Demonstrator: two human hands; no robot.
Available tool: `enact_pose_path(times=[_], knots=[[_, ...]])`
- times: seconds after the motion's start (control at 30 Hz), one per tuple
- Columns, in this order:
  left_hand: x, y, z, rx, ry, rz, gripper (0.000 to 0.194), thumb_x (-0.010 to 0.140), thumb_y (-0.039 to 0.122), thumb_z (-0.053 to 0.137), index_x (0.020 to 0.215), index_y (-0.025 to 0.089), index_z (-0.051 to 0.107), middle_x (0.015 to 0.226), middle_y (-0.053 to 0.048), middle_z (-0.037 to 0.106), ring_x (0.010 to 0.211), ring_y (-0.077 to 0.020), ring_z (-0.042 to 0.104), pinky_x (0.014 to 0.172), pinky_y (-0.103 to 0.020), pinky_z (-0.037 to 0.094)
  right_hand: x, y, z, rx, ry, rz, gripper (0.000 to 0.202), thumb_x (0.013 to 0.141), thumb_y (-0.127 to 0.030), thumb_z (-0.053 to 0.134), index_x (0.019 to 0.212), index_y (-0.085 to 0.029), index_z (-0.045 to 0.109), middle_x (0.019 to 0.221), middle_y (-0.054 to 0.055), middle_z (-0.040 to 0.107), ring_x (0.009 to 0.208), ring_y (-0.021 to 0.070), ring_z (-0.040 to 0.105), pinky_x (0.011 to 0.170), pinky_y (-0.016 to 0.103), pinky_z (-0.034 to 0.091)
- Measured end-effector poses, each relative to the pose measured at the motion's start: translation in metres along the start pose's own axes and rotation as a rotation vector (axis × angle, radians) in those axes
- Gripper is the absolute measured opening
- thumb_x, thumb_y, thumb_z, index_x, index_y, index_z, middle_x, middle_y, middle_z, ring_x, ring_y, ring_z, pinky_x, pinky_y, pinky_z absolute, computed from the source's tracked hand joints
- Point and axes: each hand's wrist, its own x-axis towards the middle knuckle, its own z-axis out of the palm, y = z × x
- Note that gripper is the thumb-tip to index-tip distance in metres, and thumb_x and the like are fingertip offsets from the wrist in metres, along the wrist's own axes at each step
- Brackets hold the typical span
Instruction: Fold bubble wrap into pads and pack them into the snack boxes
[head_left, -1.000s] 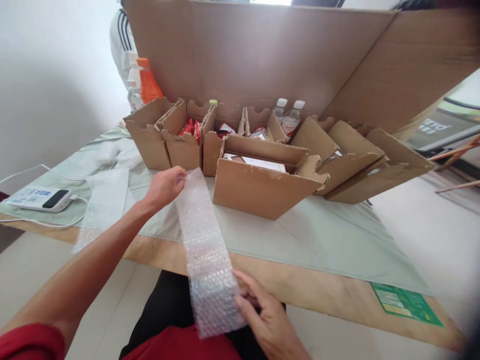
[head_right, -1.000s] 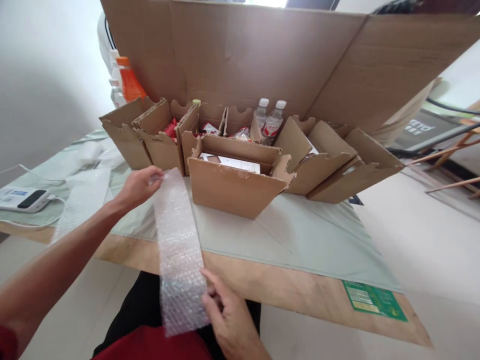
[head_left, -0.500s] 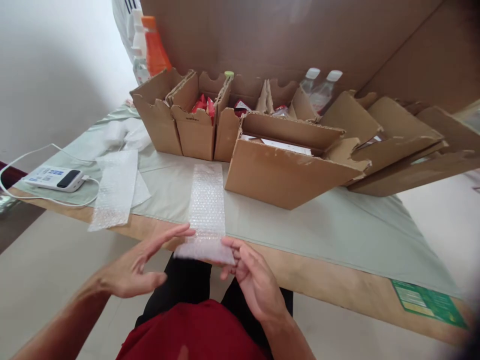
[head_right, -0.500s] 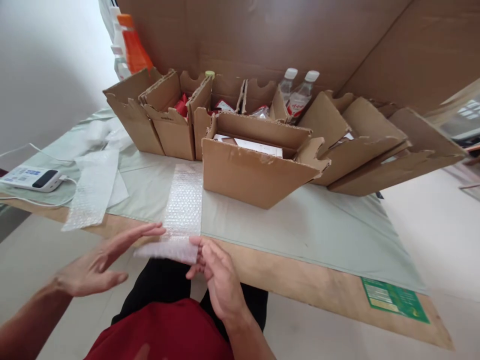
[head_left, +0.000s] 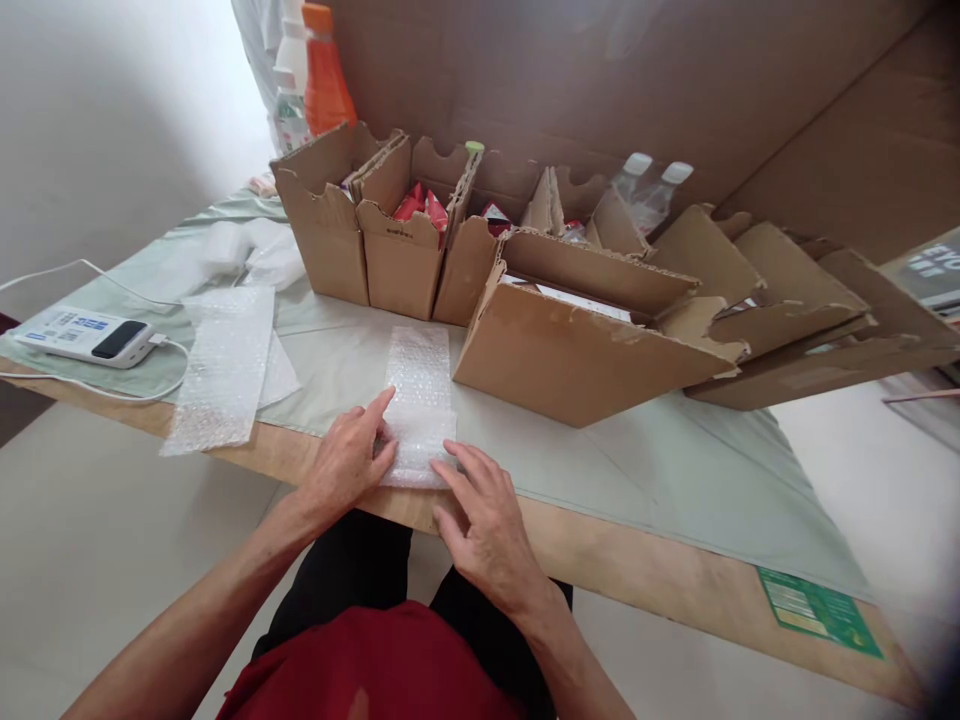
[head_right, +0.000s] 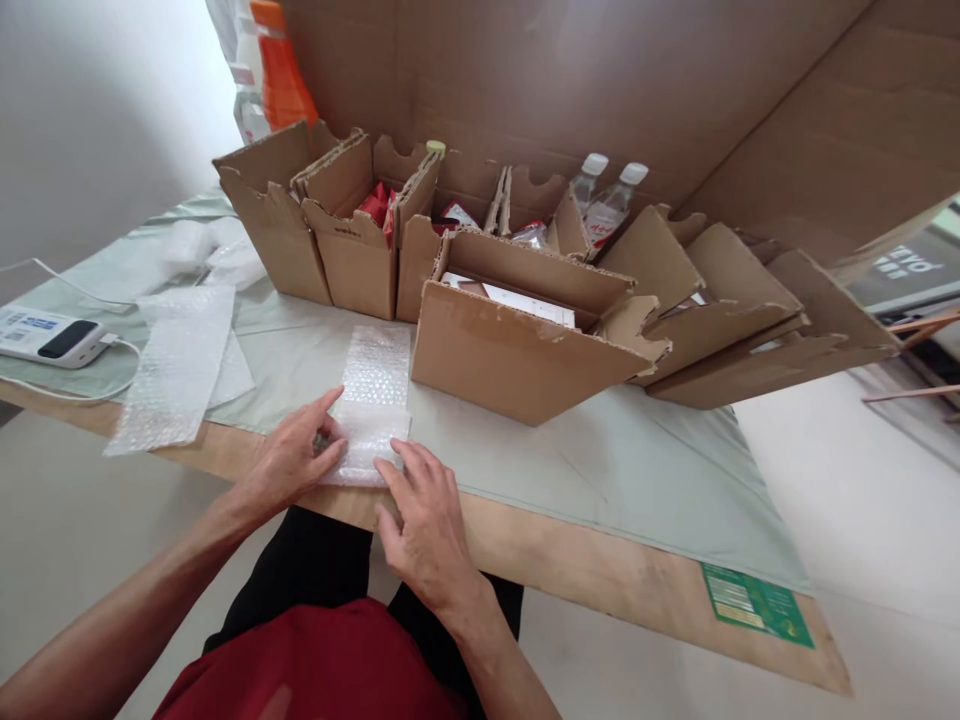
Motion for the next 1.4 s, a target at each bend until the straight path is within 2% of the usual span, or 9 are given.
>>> enact_pose_path(times=[0.2,0.33,0.5,0.63,0.77,0.93,1.1,1.27,1.4], knots=[[-0.007,-0.007,0.005,0.048,0.098,0.073,0.062,0.09,0.02,0.056,0.15,0.017,0.044,0.083,-0.001,0.067,0.081,-0.0225,0.063,0.083,-0.04,0.053,0.013,0.005,0.01,-0.136,-0.072,-0.078,0.032,0.1,-0.01,0.052,0.123,-0.022,0.07,0.142,0.013,0.066,0.138,0.0296,0.056,0.105,0.05,0.052],[-0.015,0.0,-0.01,0.06,0.187,0.153,0.06,0.094,0.028,0.061,0.151,0.019,0.042,0.111,-0.01,0.068,0.101,-0.026,0.064,0.094,-0.044,0.052,0.015,0.006,0.009,-0.077,-0.046,-0.098,0.03,0.101,-0.01,0.052,0.121,-0.02,0.071,0.133,0.012,0.072,0.133,0.0277,0.06,0.104,0.047,0.05],[-0.036,0.014,-0.026,0.035,-0.016,0.347,0.039,0.095,0.022,0.062,0.134,0.023,0.057,0.116,-0.009,0.07,0.11,-0.026,0.062,0.097,-0.042,0.049,0.025,0.003,-0.004,0.117,-0.094,-0.022,0.028,0.102,-0.014,0.052,0.119,-0.022,0.073,0.114,0.007,0.079,0.108,0.0221,0.07,0.097,0.041,0.052],[-0.04,0.012,-0.017,-0.036,-0.023,0.177,0.03,0.099,0.02,0.054,0.128,0.021,0.062,0.088,-0.003,0.069,0.081,-0.0195,0.063,0.076,-0.034,0.053,0.028,0.001,-0.009,0.154,-0.061,0.093,0.025,0.101,-0.021,0.055,0.119,-0.023,0.072,0.105,0.005,0.079,0.095,0.0206,0.071,0.09,0.038,0.054],[-0.029,0.008,-0.007,0.094,0.0,0.117,0.031,0.097,0.025,0.056,0.126,0.018,0.064,0.09,-0.007,0.069,0.085,-0.0251,0.064,0.08,-0.043,0.055,0.02,0.002,-0.005,-0.059,0.137,-0.022,0.027,0.101,-0.023,0.057,0.125,-0.021,0.068,0.12,0.012,0.074,0.11,0.0267,0.067,0.094,0.044,0.052],[-0.031,0.012,-0.01,0.095,0.08,0.192,0.031,0.096,0.024,0.06,0.126,0.021,0.063,0.126,-0.014,0.065,0.114,-0.0306,0.061,0.098,-0.049,0.053,0.019,0.005,0.001,-0.144,-0.054,-0.167,0.027,0.098,-0.016,0.06,0.123,-0.02,0.069,0.132,0.013,0.071,0.133,0.0329,0.057,0.103,0.052,0.046],[-0.044,0.015,-0.017,-0.052,-0.004,0.276,0.032,0.096,0.02,0.059,0.127,0.024,0.063,0.113,-0.009,0.072,0.108,-0.0259,0.064,0.096,-0.044,0.052,0.027,0.003,-0.005,0.083,-0.15,-0.052,0.026,0.101,-0.02,0.056,0.123,-0.024,0.071,0.112,0.007,0.079,0.115,0.0254,0.067,0.102,0.046,0.049],[-0.031,0.008,-0.013,0.003,0.016,0.148,0.028,0.1,0.023,0.054,0.125,0.018,0.065,0.103,-0.01,0.072,0.097,-0.0261,0.065,0.088,-0.046,0.055,0.025,0.004,-0.003,-0.043,0.025,-0.029,0.029,0.102,-0.03,0.058,0.128,-0.019,0.067,0.123,0.013,0.073,0.116,0.0285,0.065,0.1,0.047,0.05],[-0.028,0.004,-0.009,0.063,0.082,0.194,0.029,0.1,0.023,0.054,0.126,0.02,0.064,0.123,-0.014,0.067,0.113,-0.0292,0.062,0.098,-0.05,0.053,0.026,0.005,0.005,-0.128,-0.054,-0.149,0.033,0.1,-0.025,0.059,0.132,-0.021,0.065,0.135,0.014,0.069,0.13,0.0313,0.058,0.105,0.05,0.047]])
